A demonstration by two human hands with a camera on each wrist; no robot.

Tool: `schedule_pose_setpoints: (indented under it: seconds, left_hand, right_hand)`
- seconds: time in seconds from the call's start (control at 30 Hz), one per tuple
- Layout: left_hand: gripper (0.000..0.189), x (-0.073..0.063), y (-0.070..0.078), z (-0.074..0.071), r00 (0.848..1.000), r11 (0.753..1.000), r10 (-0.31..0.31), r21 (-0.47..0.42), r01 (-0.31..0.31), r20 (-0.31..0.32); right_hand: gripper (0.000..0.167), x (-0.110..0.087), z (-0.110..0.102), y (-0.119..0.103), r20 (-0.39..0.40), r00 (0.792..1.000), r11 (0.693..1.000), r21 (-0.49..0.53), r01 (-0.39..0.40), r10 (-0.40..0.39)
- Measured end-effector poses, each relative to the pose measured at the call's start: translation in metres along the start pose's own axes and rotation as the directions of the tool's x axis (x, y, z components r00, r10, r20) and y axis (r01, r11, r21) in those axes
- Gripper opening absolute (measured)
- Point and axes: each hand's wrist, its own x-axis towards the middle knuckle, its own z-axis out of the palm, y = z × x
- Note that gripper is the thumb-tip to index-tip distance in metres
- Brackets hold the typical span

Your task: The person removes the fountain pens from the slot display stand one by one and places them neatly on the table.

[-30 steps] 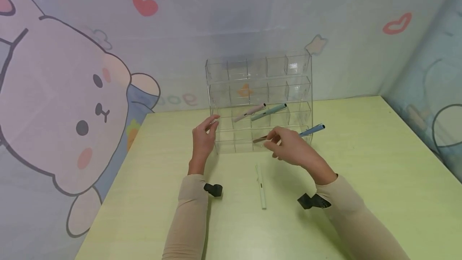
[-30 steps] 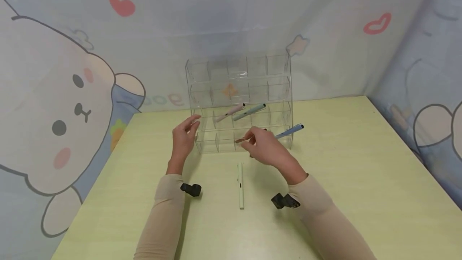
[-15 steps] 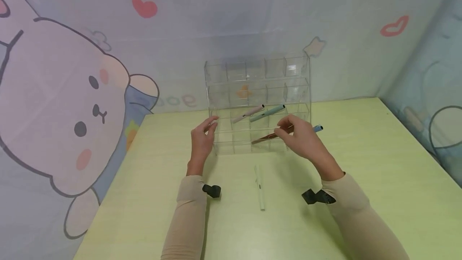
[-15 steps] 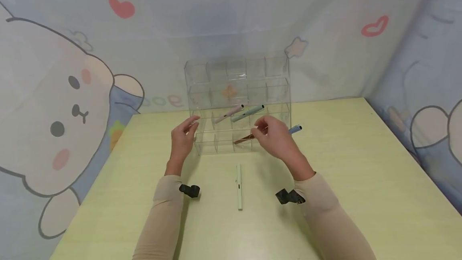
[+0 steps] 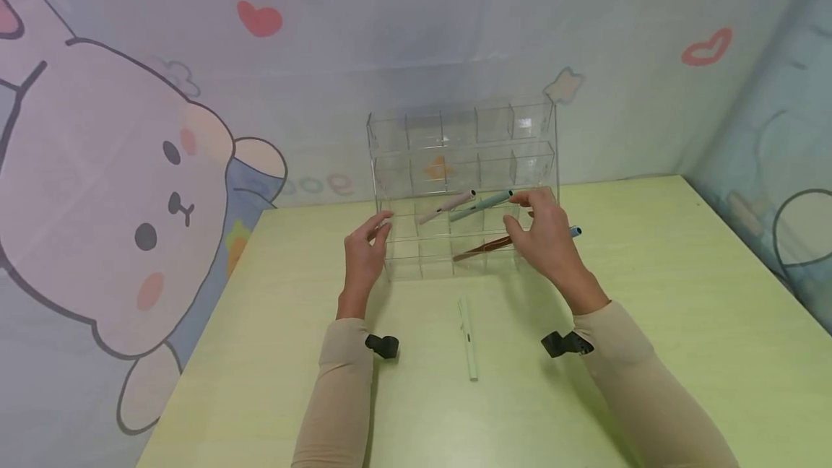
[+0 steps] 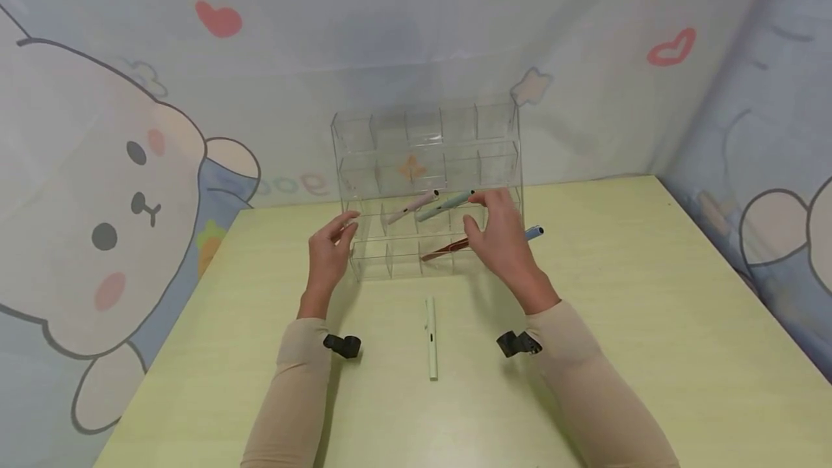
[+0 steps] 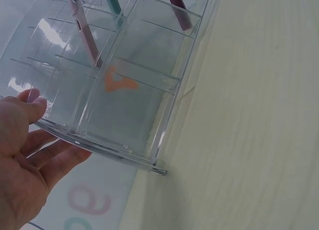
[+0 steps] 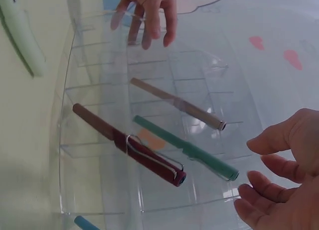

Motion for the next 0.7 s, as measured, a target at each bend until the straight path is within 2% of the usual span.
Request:
schedule_pose_setpoints:
  seconds: [0.13,0.27,0.53,0.7]
  left_hand:
    - [0.022,0.000,0.000,0.001,1.000,1.000,0.004,0.003,-0.004,-0.004]
    - [0.023,0.000,0.001,0.001,1.000,1.000,0.003,0.001,-0.003,-0.005]
    - [0.023,-0.002,0.004,0.000,1.000,1.000,-0.003,0.008,0.003,-0.010]
    - [0.023,0.000,0.004,-0.001,1.000,1.000,0.016,0.010,-0.016,-0.016]
  right_hand:
    - [0.030,0.005,0.002,0.005,-0.041,0.999,1.000,-0.022,0.010,-0.011]
    - [0.035,0.013,0.005,0.010,-0.049,0.998,0.999,-0.039,0.025,-0.027]
    - [0.047,0.023,0.010,0.014,0.038,0.999,0.998,-0.061,-0.024,0.026]
    - [0.048,0.027,0.011,0.015,0.077,0.997,0.997,-0.083,-0.004,0.010]
